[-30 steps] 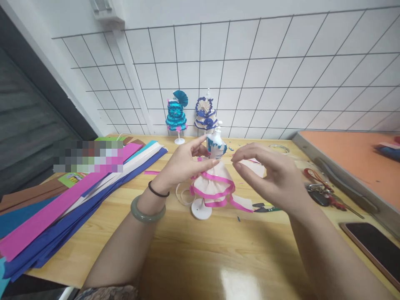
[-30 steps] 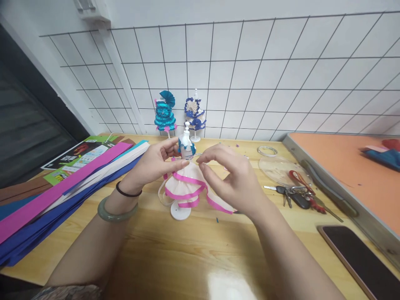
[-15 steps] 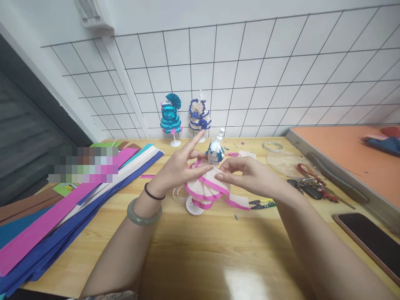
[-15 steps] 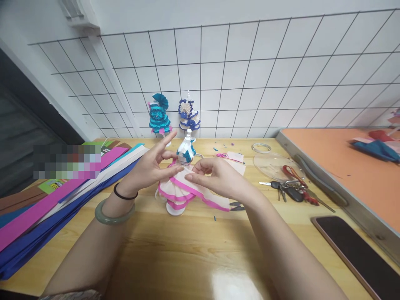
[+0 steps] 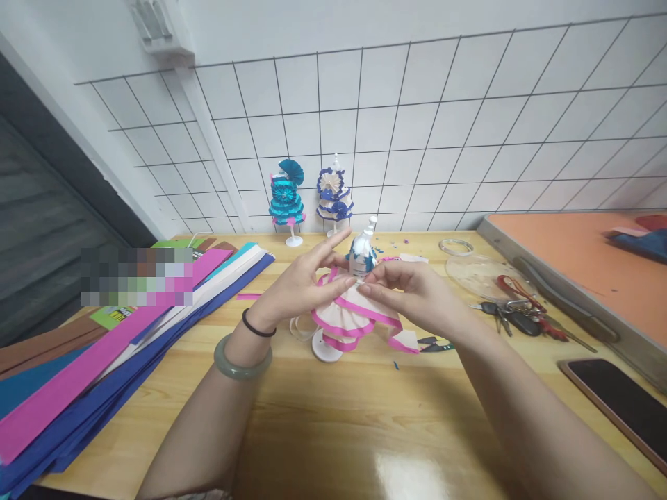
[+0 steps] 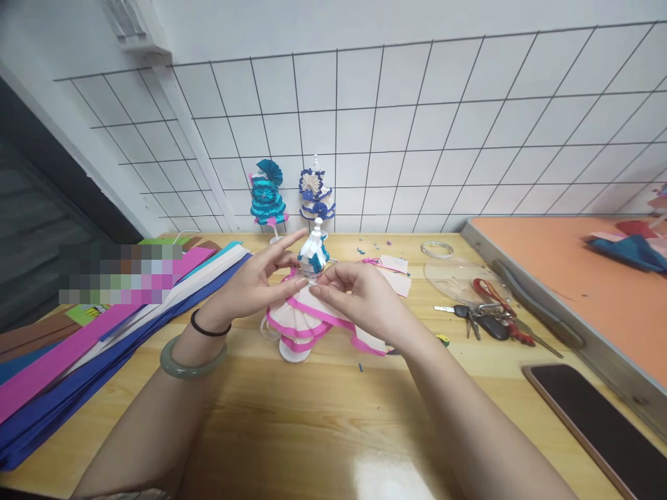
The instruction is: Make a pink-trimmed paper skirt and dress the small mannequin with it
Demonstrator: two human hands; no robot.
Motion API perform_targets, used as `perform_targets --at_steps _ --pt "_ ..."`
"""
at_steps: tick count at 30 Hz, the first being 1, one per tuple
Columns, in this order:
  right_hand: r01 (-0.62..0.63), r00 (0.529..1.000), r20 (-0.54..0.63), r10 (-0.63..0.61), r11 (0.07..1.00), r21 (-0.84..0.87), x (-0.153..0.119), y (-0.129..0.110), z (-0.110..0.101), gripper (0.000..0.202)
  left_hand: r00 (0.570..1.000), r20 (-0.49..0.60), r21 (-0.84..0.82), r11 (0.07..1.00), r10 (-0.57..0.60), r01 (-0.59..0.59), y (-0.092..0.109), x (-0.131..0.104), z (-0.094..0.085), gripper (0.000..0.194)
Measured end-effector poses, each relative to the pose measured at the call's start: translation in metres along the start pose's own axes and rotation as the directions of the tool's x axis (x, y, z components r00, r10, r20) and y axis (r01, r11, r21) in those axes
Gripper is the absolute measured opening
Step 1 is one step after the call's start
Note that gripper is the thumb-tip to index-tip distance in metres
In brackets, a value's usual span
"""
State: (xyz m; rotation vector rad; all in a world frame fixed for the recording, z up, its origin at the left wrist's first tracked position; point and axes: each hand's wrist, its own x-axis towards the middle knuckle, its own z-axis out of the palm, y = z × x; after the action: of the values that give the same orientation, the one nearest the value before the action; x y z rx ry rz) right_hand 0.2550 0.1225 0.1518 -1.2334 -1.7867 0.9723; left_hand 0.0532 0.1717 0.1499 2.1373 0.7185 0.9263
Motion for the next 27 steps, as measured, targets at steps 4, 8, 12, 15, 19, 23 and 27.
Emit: perform_targets --at_steps 4,8,12,15,19,23,27 --pt "0.047 0.996 -0.075 -0.055 0.993 -0.112 -0.0001 -0.0024 0.0022 0.025 1.000 0.025 -0.068 0.998 -0.011 0.012 -0.0002 0.0004 -0.0007 0.074" --pt "0.069 0.991 -0.104 -0.088 0.982 -0.174 0.0002 -0.0038 0.0029 0.023 0.998 0.049 -0.150 0.988 -0.037 0.044 -0.0004 0.0020 0.0014 0.071" --pt "0.048 0.988 -0.137 -0.074 0.982 -0.181 0.0000 -0.0047 0.0046 0.021 0.996 0.061 -0.257 0.963 -0.071 0.085 -0.0015 0.0039 0.0043 0.069" --pt "-0.022 0.988 -0.152 0.000 0.989 -0.144 -0.0012 -0.0053 0.0067 0.023 0.991 0.073 -0.309 0.942 -0.115 0.132 -0.0028 0.0043 0.0053 0.069" --pt "-0.088 0.980 -0.189 0.069 0.992 -0.094 -0.0018 -0.0043 0.0088 0.028 0.989 0.058 -0.332 0.932 -0.135 0.147 -0.0051 0.0045 0.0057 0.068" --pt "-0.040 0.992 -0.117 0.038 0.999 -0.010 -0.0019 -0.0034 0.0064 0.026 0.988 0.046 -0.316 0.936 -0.149 0.156 -0.0042 0.0061 0.0057 0.066" --pt "-0.009 1.000 0.023 0.007 0.997 0.076 -0.0052 -0.0064 0.0011 0.023 0.984 0.022 -0.290 0.941 -0.176 0.175 -0.0003 0.0071 0.0061 0.068"
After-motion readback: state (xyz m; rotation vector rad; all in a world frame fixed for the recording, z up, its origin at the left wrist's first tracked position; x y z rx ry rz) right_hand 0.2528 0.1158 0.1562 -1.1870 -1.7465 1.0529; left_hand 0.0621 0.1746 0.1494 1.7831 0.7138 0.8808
